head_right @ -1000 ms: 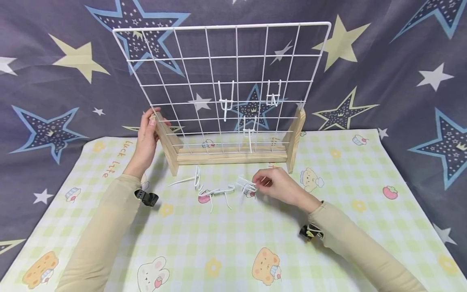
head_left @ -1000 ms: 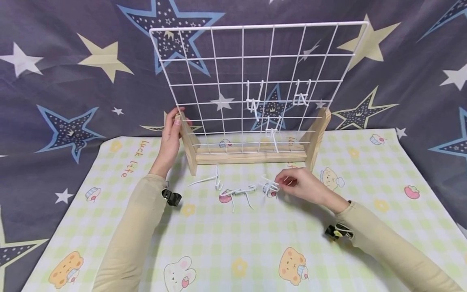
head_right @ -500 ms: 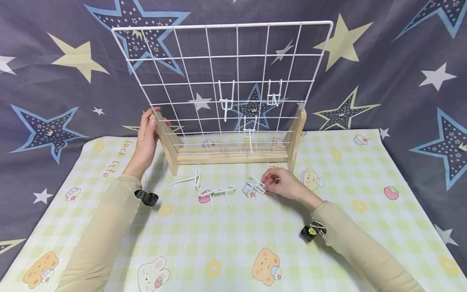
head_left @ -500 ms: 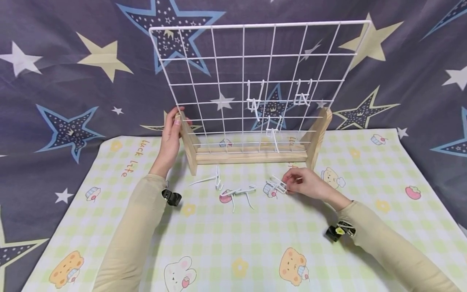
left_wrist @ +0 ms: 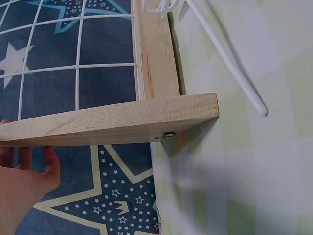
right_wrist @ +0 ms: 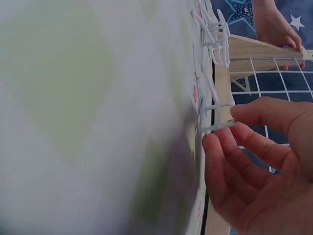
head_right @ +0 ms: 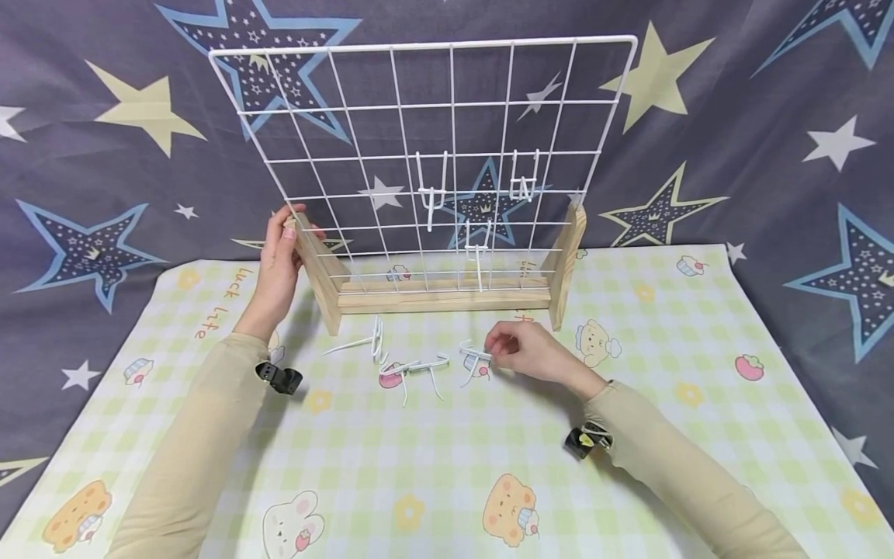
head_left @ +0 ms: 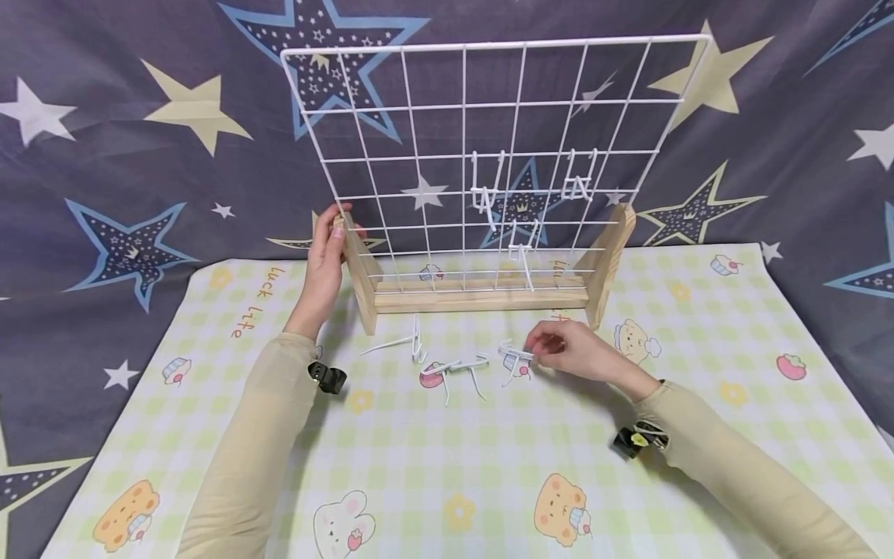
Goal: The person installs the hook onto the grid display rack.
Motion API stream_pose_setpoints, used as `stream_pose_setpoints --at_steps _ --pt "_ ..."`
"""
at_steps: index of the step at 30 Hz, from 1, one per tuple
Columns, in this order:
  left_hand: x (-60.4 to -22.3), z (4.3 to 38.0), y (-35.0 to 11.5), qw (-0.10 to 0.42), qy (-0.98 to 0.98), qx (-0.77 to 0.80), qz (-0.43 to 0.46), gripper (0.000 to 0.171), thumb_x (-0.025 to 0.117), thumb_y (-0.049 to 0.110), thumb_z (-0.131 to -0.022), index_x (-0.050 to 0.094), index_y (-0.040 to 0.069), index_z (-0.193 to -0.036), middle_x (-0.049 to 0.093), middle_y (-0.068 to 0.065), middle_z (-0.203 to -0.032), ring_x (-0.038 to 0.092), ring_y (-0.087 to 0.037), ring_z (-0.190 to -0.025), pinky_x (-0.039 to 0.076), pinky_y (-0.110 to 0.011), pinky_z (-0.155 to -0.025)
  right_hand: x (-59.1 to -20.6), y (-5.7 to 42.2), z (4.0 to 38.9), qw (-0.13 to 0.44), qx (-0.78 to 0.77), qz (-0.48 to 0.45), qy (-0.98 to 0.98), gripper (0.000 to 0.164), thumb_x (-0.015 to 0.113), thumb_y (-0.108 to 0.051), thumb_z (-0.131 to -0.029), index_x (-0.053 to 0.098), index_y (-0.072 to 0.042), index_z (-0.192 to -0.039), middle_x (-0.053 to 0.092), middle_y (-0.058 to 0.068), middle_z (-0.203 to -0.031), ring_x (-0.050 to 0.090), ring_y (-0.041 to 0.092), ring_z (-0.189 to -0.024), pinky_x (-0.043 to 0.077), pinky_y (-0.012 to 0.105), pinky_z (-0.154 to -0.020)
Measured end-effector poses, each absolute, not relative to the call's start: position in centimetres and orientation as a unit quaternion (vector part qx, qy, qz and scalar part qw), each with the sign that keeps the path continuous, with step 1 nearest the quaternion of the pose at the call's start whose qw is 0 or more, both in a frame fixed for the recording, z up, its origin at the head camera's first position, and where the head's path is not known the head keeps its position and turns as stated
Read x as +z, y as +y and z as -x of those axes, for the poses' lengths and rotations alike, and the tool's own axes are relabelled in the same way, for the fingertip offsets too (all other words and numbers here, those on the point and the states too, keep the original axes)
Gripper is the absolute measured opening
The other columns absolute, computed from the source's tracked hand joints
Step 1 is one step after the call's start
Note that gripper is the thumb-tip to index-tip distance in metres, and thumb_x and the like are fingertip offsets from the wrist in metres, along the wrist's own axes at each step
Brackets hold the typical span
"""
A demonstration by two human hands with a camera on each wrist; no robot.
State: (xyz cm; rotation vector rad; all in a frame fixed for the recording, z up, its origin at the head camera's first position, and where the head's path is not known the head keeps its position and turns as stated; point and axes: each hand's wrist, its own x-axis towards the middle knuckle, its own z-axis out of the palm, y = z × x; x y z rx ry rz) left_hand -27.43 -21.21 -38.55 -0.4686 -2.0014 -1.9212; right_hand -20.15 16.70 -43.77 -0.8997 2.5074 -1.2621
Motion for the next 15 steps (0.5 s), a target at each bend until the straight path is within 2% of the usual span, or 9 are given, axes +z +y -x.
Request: stream_pose_setpoints --at_steps 5,10,15 --pt "-38.7 27.5 -21.3 0.165 -0.699 -0.675 0.168 0.039 0.034 0.028 -0.106 0.042 0.009 -0.14 0.055 -0.008 -0.109 0.054 -0.028 -0.107 0.043 -0.032 -0.089 -43.4 15.6 20.2 0.091 -0.416 0.315 0.848 0.016 0.069 0.008 -0.078 0.066 0.002 -0.093 0.067 0.007 -0.082 0.062 0.017 -0.076 0.054 0.029 -0.071" --pt "-38.7 27.5 -21.3 0.165 -0.693 -0.679 0.176 0.038 0.034 0.027 -0.106 0.043 0.01 -0.139 0.054 -0.014 -0.111 0.05 -0.038 -0.108 0.044 -0.033 -0.088 -42.9 14.5 20.2 0.078 -0.387 0.306 0.866 0.014 0.071 0.005 -0.078 0.069 -0.002 -0.09 0.065 -0.001 -0.075 0.058 0.011 -0.069 0.05 0.026 -0.065" --pt "-38.7 27.5 -21.4 0.163 -0.694 -0.679 0.175 0.038 0.034 0.028 -0.106 0.044 0.011 -0.138 0.054 -0.018 -0.112 0.052 -0.037 -0.108 0.044 -0.034 -0.089 -42.6 14.0 20.2 0.07 -0.358 0.288 0.885 0.012 0.072 0.003 -0.079 0.071 -0.006 -0.087 0.063 -0.007 -0.071 0.055 0.008 -0.064 0.045 0.026 -0.061"
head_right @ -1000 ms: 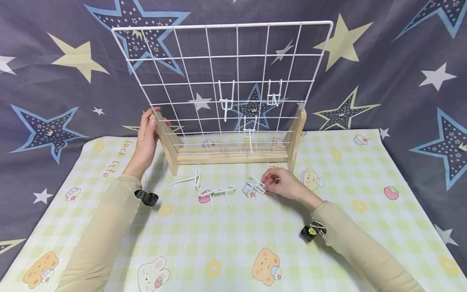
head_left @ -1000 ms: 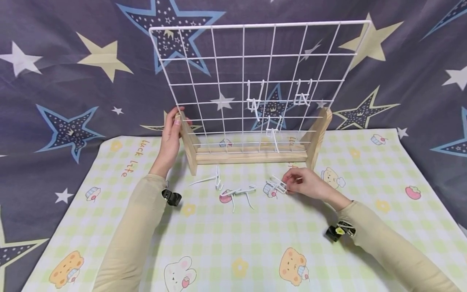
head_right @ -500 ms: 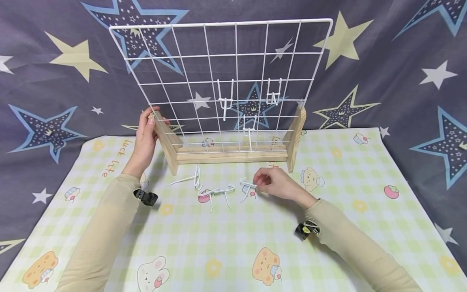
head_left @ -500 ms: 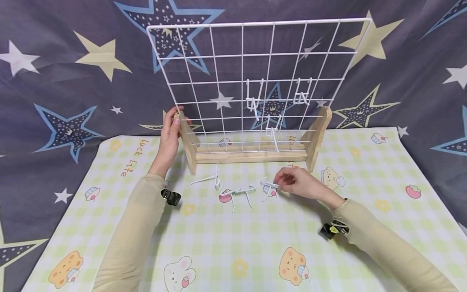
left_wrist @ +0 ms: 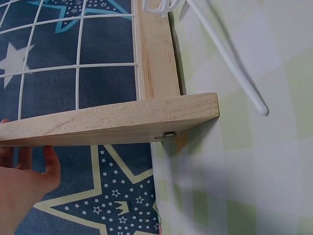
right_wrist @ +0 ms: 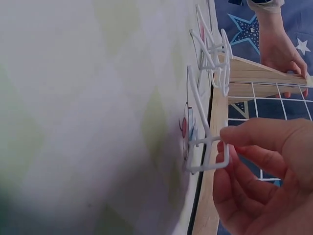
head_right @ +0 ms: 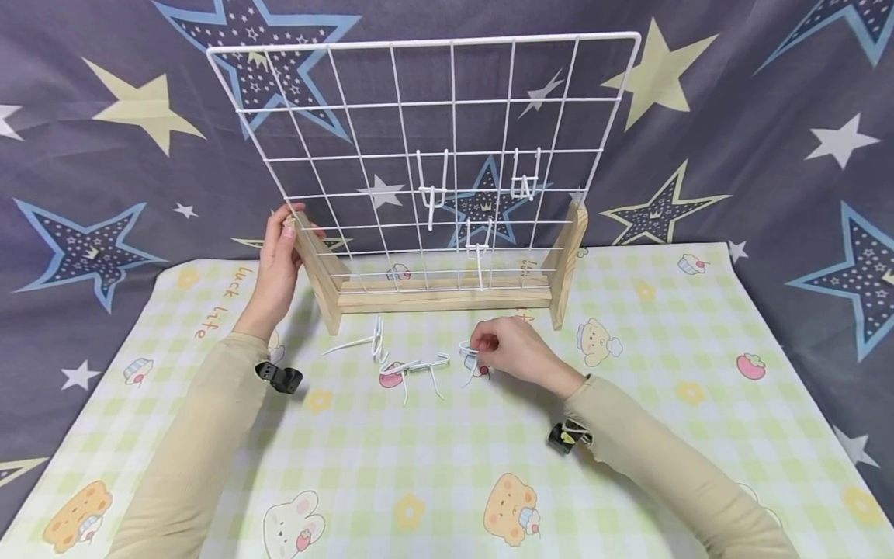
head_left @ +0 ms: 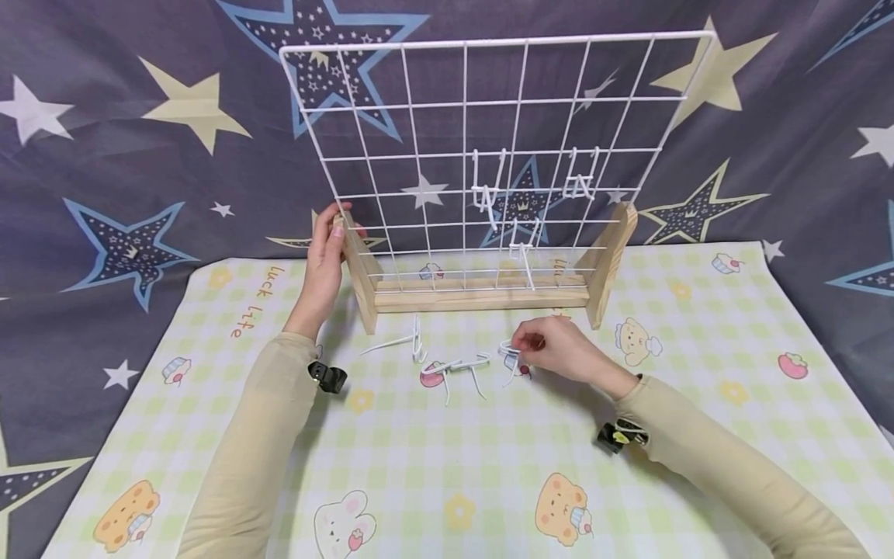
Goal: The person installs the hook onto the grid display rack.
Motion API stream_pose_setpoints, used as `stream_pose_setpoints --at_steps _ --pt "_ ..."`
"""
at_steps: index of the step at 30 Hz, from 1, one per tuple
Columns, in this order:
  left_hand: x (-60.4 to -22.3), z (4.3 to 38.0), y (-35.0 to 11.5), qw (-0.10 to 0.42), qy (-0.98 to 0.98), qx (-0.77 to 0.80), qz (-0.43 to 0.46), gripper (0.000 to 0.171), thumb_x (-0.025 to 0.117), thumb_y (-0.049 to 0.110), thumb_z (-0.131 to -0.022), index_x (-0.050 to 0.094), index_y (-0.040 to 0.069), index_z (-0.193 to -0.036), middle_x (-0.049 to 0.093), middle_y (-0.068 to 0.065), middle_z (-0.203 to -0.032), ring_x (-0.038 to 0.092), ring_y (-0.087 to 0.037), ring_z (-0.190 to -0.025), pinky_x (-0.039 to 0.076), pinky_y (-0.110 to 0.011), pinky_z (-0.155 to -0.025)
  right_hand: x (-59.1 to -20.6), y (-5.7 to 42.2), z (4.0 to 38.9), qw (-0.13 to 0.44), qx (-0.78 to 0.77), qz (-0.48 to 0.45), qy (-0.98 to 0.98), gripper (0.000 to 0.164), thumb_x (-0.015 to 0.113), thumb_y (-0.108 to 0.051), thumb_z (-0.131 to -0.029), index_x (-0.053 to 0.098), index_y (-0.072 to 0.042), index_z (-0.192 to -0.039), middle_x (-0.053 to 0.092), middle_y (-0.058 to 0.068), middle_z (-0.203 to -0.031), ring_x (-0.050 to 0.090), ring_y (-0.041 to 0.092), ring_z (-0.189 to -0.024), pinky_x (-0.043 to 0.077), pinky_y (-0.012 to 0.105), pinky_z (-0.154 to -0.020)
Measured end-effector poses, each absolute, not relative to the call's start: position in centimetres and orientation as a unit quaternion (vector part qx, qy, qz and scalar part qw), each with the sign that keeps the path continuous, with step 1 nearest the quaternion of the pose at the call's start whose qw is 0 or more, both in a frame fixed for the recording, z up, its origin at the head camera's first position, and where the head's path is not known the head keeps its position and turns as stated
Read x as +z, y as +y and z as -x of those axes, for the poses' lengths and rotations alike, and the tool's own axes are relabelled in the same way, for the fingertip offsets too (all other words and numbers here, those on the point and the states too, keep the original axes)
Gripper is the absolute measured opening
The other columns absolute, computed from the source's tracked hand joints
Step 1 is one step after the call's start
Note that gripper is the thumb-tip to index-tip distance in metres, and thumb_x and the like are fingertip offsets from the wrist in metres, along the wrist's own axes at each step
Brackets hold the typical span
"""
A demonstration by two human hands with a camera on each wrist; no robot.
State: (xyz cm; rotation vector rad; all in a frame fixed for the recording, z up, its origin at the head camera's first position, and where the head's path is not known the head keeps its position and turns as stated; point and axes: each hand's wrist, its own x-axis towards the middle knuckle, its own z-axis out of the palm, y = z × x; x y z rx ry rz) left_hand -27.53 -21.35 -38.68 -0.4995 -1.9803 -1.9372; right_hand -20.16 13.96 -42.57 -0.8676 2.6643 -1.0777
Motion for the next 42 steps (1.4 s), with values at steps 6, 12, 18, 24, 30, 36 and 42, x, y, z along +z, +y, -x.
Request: stream_pose_setpoints --at_steps 6,12,18,24,30,36,42 --pt "-38.7 27.6 -21.4 0.163 -0.692 -0.682 0.172 0.037 0.035 0.028 -0.106 0.045 0.011 -0.137 0.054 -0.014 -0.111 0.053 -0.034 -0.107 0.044 -0.036 -0.088 -42.3 14.2 20.3 0.055 -0.322 0.278 0.903 0.014 0.071 0.002 -0.076 0.073 -0.005 -0.087 0.064 -0.006 -0.072 0.056 0.007 -0.065 0.047 0.026 -0.062" --pt "-38.8 27.7 -21.4 0.162 -0.69 -0.683 0.177 0.037 0.035 0.027 -0.106 0.044 0.011 -0.138 0.054 -0.015 -0.111 0.053 -0.034 -0.107 0.044 -0.036 -0.088 -42.4 15.0 20.7 0.062 -0.378 0.274 0.882 0.014 0.067 0.006 -0.075 0.068 -0.005 -0.085 0.064 0.002 -0.077 0.057 0.014 -0.071 0.049 0.028 -0.065" --pt "-38.6 27.6 -21.3 0.165 -0.689 -0.683 0.176 0.037 0.035 0.028 -0.106 0.045 0.012 -0.138 0.054 -0.018 -0.112 0.055 -0.028 -0.105 0.045 -0.036 -0.087 -42.5 15.8 20.8 0.09 -0.476 0.262 0.835 0.017 0.062 0.013 -0.079 0.064 0.004 -0.092 0.063 0.011 -0.086 0.058 0.023 -0.081 0.051 0.03 -0.073" --pt "-38.7 27.7 -21.3 0.165 -0.694 -0.68 0.173 0.039 0.034 0.028 -0.106 0.043 0.008 -0.139 0.054 -0.016 -0.111 0.052 -0.035 -0.106 0.043 -0.036 -0.09 -42.7 16.5 20.7 0.115 -0.535 0.237 0.802 0.018 0.058 0.013 -0.082 0.061 0.009 -0.099 0.061 0.017 -0.09 0.057 0.023 -0.084 0.049 0.027 -0.077" --pt "-38.6 27.7 -21.3 0.165 -0.697 -0.678 0.164 0.038 0.034 0.025 -0.106 0.043 0.009 -0.139 0.053 -0.018 -0.109 0.053 -0.031 -0.105 0.043 -0.035 -0.09 -42.5 17.2 20.6 0.132 -0.565 0.205 0.789 0.02 0.055 0.011 -0.082 0.058 0.01 -0.102 0.059 0.017 -0.09 0.055 0.023 -0.084 0.048 0.026 -0.076" --pt "-38.6 27.7 -21.3 0.163 -0.699 -0.677 0.164 0.038 0.034 0.026 -0.106 0.043 0.01 -0.14 0.051 -0.023 -0.112 0.051 -0.036 -0.107 0.042 -0.035 -0.09 -42.4 17.9 20.6 0.128 -0.574 0.179 0.789 0.024 0.054 0.012 -0.08 0.055 0.013 -0.104 0.058 0.018 -0.092 0.056 0.023 -0.085 0.048 0.026 -0.078" --pt "-38.7 27.7 -21.2 0.164 -0.695 -0.681 0.165 0.038 0.033 0.026 -0.106 0.043 0.01 -0.139 0.054 -0.012 -0.109 0.051 -0.036 -0.107 0.043 -0.033 -0.089 -41.8 18.7 20.6 0.111 -0.592 0.164 0.781 0.024 0.054 0.011 -0.081 0.053 0.014 -0.105 0.058 0.019 -0.092 0.058 0.021 -0.08 0.05 0.023 -0.073"
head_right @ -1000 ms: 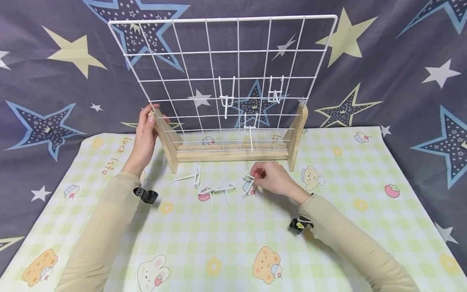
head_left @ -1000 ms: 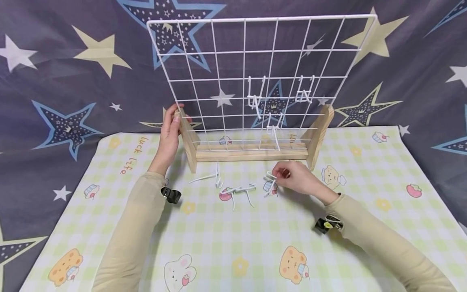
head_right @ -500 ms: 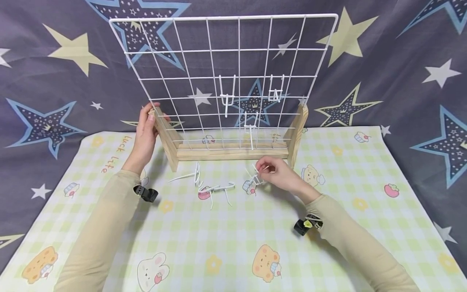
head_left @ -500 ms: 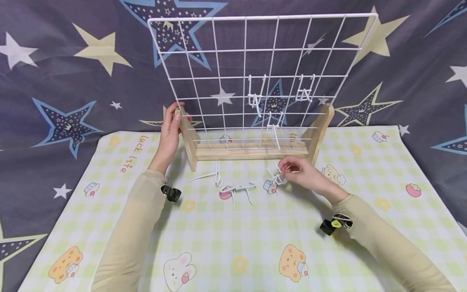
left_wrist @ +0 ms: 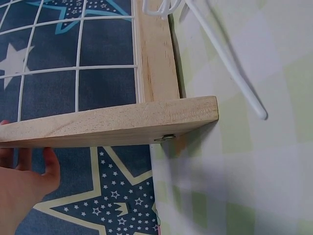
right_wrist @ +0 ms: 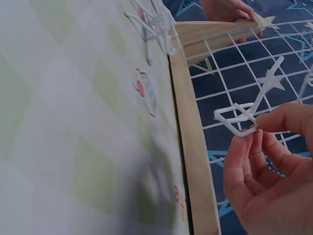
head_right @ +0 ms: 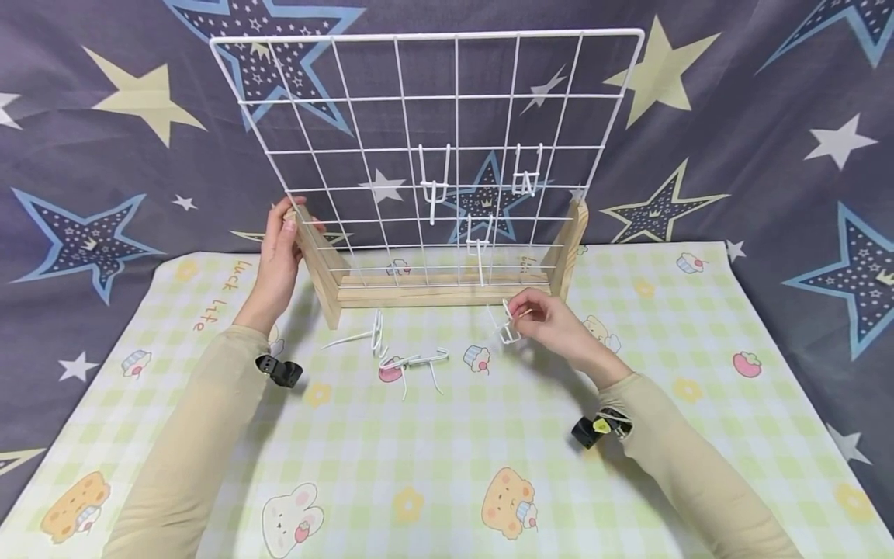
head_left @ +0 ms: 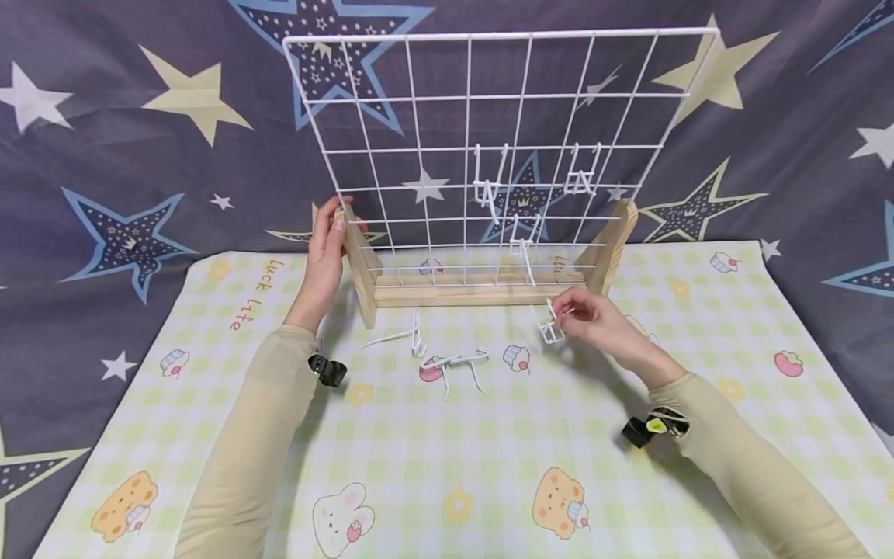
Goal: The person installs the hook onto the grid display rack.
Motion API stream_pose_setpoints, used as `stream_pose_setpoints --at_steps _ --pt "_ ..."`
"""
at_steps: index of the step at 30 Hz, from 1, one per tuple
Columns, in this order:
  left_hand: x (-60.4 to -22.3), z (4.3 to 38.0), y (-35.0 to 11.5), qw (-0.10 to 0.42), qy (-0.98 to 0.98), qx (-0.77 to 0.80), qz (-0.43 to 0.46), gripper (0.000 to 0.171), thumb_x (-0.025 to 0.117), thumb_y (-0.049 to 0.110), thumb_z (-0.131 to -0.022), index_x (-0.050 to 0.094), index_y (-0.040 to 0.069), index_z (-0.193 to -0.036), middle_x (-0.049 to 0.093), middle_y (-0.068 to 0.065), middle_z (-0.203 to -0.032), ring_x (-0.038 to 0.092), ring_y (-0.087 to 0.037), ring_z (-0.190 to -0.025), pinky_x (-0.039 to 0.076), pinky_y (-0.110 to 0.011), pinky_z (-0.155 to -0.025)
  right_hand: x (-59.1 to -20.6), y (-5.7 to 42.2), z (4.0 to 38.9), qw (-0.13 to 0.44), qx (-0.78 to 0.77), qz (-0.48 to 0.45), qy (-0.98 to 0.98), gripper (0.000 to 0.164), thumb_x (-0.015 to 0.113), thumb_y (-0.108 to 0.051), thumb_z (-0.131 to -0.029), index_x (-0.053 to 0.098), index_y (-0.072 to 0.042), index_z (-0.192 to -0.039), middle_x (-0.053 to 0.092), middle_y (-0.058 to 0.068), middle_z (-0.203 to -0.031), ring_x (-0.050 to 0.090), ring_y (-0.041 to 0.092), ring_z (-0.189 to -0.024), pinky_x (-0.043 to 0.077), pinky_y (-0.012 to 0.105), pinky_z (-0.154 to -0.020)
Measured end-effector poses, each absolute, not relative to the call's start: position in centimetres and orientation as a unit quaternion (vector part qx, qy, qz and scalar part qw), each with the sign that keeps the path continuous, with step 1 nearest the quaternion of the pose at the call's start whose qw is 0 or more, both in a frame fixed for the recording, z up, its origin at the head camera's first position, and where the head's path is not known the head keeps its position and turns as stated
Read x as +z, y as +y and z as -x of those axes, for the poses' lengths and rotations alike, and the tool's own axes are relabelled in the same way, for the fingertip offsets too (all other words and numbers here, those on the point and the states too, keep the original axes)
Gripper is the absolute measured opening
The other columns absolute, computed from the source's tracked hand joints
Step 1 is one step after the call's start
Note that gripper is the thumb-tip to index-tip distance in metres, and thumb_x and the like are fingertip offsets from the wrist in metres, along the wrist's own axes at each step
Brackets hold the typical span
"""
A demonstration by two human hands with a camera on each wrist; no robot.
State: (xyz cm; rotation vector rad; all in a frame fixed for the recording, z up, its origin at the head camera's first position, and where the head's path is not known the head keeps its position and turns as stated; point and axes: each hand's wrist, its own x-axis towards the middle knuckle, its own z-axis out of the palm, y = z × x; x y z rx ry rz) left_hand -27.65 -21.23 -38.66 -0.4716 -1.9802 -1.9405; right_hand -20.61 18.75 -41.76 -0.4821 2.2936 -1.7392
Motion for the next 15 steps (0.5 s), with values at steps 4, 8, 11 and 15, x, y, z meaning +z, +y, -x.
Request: stream_pose_setpoints --at_steps 4,8,11,15 --pt "-38.7 27.8 -21.2 0.166 -0.692 -0.683 0.168 0.037 0.034 0.025 -0.106 0.044 0.01 -0.138 0.055 -0.011 -0.109 0.053 -0.03 -0.106 0.043 -0.033 -0.087 -41.3 19.2 20.7 0.09 -0.614 0.149 0.77 0.023 0.052 0.012 -0.081 0.052 0.015 -0.104 0.059 0.011 -0.088 0.059 0.018 -0.078 0.051 0.023 -0.07" --pt "-38.7 27.8 -21.2 0.166 -0.691 -0.682 0.171 0.037 0.033 0.024 -0.106 0.043 0.009 -0.138 0.054 -0.016 -0.11 0.054 -0.028 -0.104 0.043 -0.033 -0.087 -40.9 19.6 20.7 0.074 -0.63 0.127 0.762 0.024 0.05 0.011 -0.08 0.051 0.014 -0.103 0.058 0.003 -0.084 0.056 0.012 -0.075 0.05 0.022 -0.066" --pt "-38.8 27.8 -21.2 0.165 -0.692 -0.682 0.172 0.037 0.033 0.025 -0.106 0.043 0.009 -0.138 0.053 -0.02 -0.112 0.054 -0.027 -0.104 0.043 -0.034 -0.086 -40.5 19.7 20.8 0.063 -0.641 0.125 0.755 0.023 0.048 0.01 -0.08 0.051 0.012 -0.102 0.057 0.002 -0.083 0.053 0.01 -0.072 0.047 0.02 -0.061" --pt "-38.8 27.7 -21.3 0.162 -0.687 -0.687 0.171 0.036 0.034 0.026 -0.106 0.045 0.011 -0.137 0.051 -0.023 -0.113 0.053 -0.031 -0.105 0.044 -0.035 -0.087 -40.1 19.8 21.0 0.048 -0.661 0.132 0.737 0.021 0.046 0.012 -0.079 0.053 0.009 -0.098 0.056 0.001 -0.079 0.051 0.01 -0.067 0.044 0.019 -0.056"
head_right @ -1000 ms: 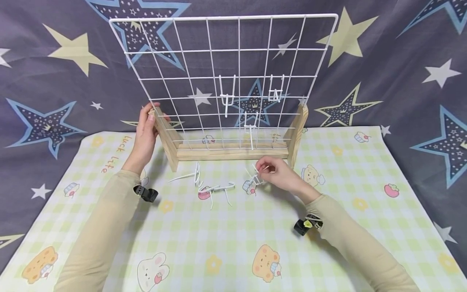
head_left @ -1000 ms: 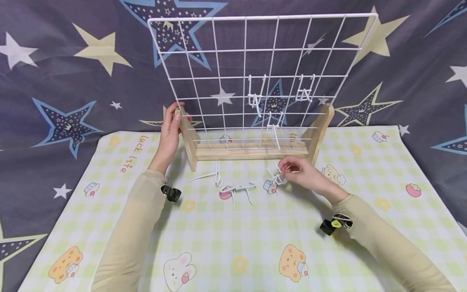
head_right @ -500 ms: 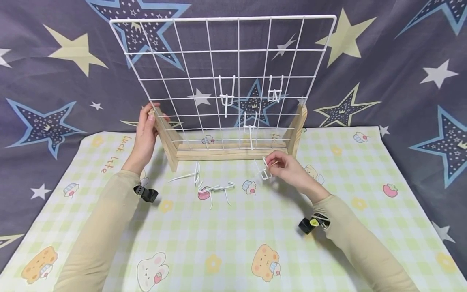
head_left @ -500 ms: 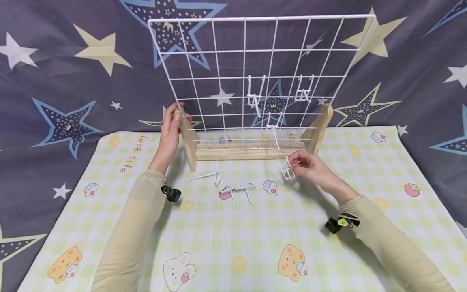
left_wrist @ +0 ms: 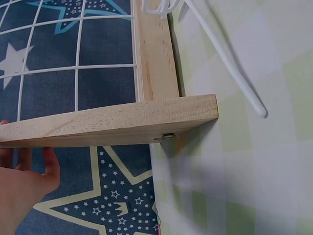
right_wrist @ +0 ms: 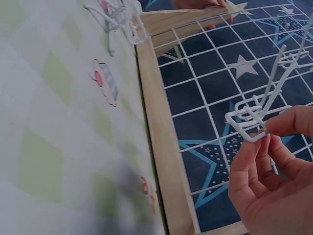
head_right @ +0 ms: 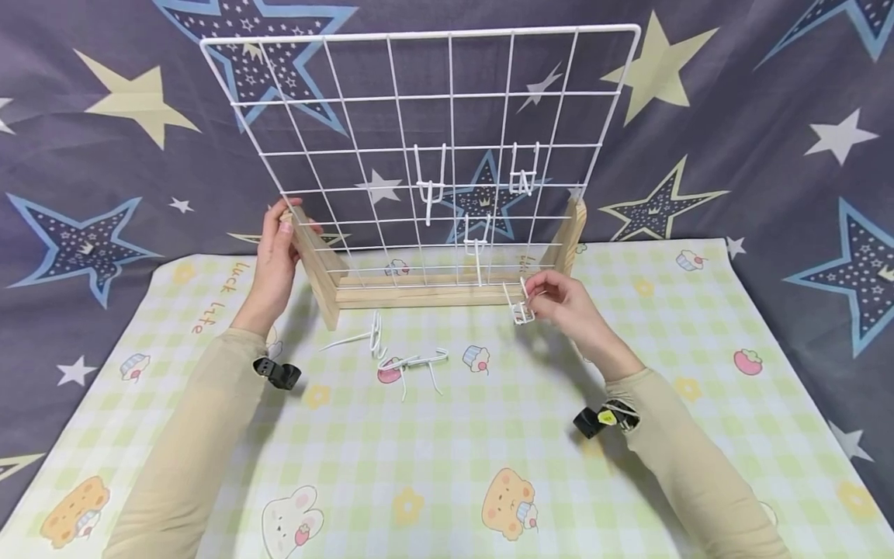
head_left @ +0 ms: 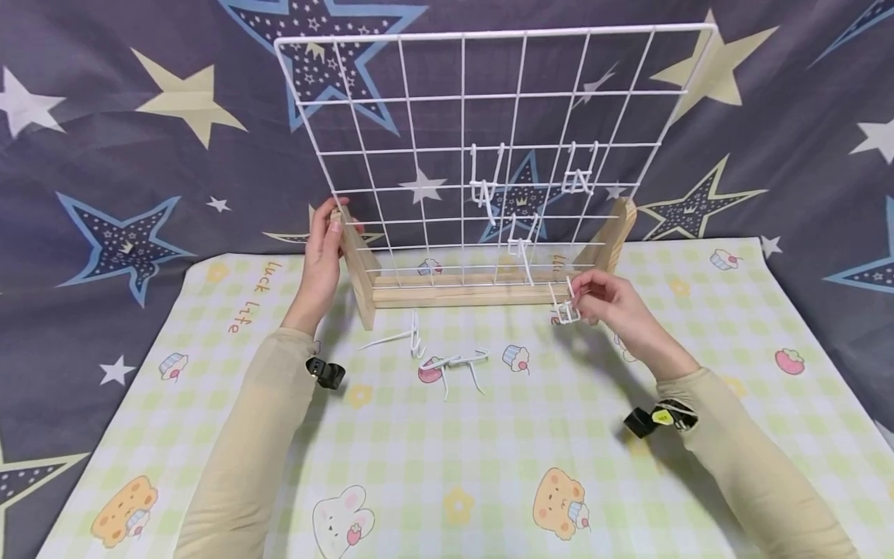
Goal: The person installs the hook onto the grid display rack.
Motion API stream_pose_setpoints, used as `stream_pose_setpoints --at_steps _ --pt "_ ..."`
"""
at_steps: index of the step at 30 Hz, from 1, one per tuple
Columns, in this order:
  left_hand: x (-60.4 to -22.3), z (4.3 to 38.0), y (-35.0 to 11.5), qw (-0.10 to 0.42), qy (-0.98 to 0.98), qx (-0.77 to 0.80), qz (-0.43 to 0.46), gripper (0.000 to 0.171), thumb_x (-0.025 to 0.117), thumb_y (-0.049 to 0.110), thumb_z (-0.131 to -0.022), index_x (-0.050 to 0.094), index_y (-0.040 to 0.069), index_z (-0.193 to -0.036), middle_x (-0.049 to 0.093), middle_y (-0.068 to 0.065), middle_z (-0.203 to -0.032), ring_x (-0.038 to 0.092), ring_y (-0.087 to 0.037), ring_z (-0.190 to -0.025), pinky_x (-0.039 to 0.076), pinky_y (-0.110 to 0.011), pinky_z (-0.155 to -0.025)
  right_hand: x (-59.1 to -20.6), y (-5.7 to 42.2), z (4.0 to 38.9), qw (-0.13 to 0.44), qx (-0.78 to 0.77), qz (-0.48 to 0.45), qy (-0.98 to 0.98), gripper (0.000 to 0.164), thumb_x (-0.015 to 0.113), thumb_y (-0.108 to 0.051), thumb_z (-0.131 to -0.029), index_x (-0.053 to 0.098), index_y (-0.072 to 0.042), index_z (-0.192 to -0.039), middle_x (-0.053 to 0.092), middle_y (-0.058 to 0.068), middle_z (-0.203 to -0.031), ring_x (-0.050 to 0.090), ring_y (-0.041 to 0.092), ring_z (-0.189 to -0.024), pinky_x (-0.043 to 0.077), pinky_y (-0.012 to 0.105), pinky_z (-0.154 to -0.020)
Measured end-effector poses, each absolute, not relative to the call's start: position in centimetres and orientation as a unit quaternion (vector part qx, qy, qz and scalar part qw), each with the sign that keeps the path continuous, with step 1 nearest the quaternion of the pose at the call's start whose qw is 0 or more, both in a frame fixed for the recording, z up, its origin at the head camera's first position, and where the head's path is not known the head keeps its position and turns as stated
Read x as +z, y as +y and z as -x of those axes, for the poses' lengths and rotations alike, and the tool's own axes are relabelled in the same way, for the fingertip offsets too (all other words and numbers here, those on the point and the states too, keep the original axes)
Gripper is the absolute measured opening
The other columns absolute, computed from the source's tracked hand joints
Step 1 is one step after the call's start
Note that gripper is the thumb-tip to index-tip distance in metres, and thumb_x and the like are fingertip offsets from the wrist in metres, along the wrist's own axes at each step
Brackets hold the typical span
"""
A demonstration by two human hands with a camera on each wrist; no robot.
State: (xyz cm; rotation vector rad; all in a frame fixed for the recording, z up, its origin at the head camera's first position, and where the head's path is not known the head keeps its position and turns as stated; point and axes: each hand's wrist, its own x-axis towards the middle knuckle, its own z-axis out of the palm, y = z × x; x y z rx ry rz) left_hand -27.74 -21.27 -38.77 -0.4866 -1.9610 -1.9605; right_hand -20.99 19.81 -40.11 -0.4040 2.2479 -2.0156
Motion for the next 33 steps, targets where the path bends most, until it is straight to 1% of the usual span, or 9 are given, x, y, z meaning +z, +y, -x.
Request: stream_pose_setpoints --at_steps 4,10,14,18,21,24,28,31,33 --pt "-38.8 27.7 -21.2 0.162 -0.685 -0.689 0.171 0.036 0.035 0.026 -0.106 0.045 0.011 -0.137 0.05 -0.024 -0.114 0.052 -0.036 -0.107 0.044 -0.035 -0.089 -39.7 20.1 21.3 0.037 -0.679 0.14 0.72 0.022 0.045 0.014 -0.079 0.055 0.006 -0.096 0.057 0.002 -0.078 0.053 0.012 -0.066 0.045 0.019 -0.054" --pt "-38.8 27.7 -21.2 0.167 -0.688 -0.683 0.178 0.037 0.034 0.028 -0.106 0.044 0.012 -0.138 0.049 -0.029 -0.115 0.052 -0.035 -0.106 0.044 -0.033 -0.087 -38.6 20.6 21.8 0.014 -0.694 0.141 0.706 0.027 0.045 0.015 -0.08 0.06 -0.002 -0.094 0.059 0.001 -0.079 0.055 0.011 -0.07 0.046 0.019 -0.062" --pt "-38.9 27.8 -21.3 0.166 -0.688 -0.683 0.181 0.037 0.034 0.029 -0.106 0.044 0.013 -0.138 0.051 -0.024 -0.113 0.052 -0.034 -0.106 0.044 -0.034 -0.087 -37.8 20.9 22.2 -0.002 -0.711 0.134 0.69 0.031 0.043 0.015 -0.081 0.062 -0.006 -0.092 0.059 0.002 -0.08 0.055 0.011 -0.07 0.046 0.02 -0.063" --pt "-39.0 27.8 -21.3 0.167 -0.692 -0.678 0.182 0.039 0.035 0.03 -0.106 0.043 0.012 -0.139 0.053 -0.014 -0.111 0.054 -0.03 -0.106 0.043 -0.034 -0.09 -37.1 21.1 22.4 -0.015 -0.727 0.127 0.674 0.03 0.043 0.015 -0.082 0.062 -0.006 -0.092 0.059 0.002 -0.081 0.054 0.01 -0.07 0.046 0.019 -0.062" --pt "-38.9 27.8 -21.2 0.168 -0.693 -0.676 0.185 0.039 0.035 0.031 -0.106 0.043 0.012 -0.139 0.054 -0.01 -0.11 0.053 -0.033 -0.107 0.043 -0.034 -0.09 -36.6 21.1 22.5 -0.024 -0.746 0.122 0.654 0.029 0.041 0.017 -0.082 0.061 -0.001 -0.093 0.059 0.003 -0.082 0.054 0.01 -0.07 0.047 0.018 -0.062" --pt "-38.9 27.8 -21.1 0.168 -0.69 -0.678 0.188 0.038 0.035 0.03 -0.106 0.043 0.013 -0.139 0.054 -0.012 -0.11 0.052 -0.036 -0.107 0.044 -0.033 -0.088 -36.0 21.2 22.6 -0.031 -0.764 0.121 0.633 0.03 0.04 0.018 -0.082 0.061 -0.001 -0.093 0.059 0.004 -0.082 0.055 0.012 -0.071 0.047 0.018 -0.063" --pt "-38.9 27.7 -21.1 0.173 -0.688 -0.679 0.188 0.037 0.035 0.029 -0.106 0.044 0.012 -0.138 0.054 -0.016 -0.11 0.052 -0.035 -0.105 0.044 -0.034 -0.085 -35.2 21.2 22.7 -0.044 -0.766 0.128 0.628 0.03 0.041 0.017 -0.084 0.062 -0.003 -0.092 0.059 0.004 -0.082 0.056 0.013 -0.072 0.047 0.018 -0.063" --pt "-38.8 27.7 -21.1 0.173 -0.69 -0.678 0.186 0.038 0.035 0.028 -0.106 0.043 0.011 -0.138 0.054 -0.014 -0.11 0.054 -0.03 -0.104 0.044 -0.035 -0.086 -34.6 21.2 22.7 -0.053 -0.765 0.13 0.628 0.03 0.042 0.018 -0.083 0.063 -0.002 -0.091 0.059 0.005 -0.082 0.055 0.012 -0.073 0.048 0.017 -0.063" --pt "-38.9 27.7 -21.1 0.174 -0.691 -0.677 0.184 0.039 0.034 0.028 -0.106 0.042 0.01 -0.139 0.053 -0.014 -0.11 0.054 -0.03 -0.105 0.043 -0.034 -0.088 -34.3 21.2 22.7 -0.055 -0.767 0.129 0.626 0.028 0.043 0.017 -0.083 0.063 -0.001 -0.091 0.059 0.005 -0.082 0.055 0.012 -0.073 0.048 0.016 -0.063"
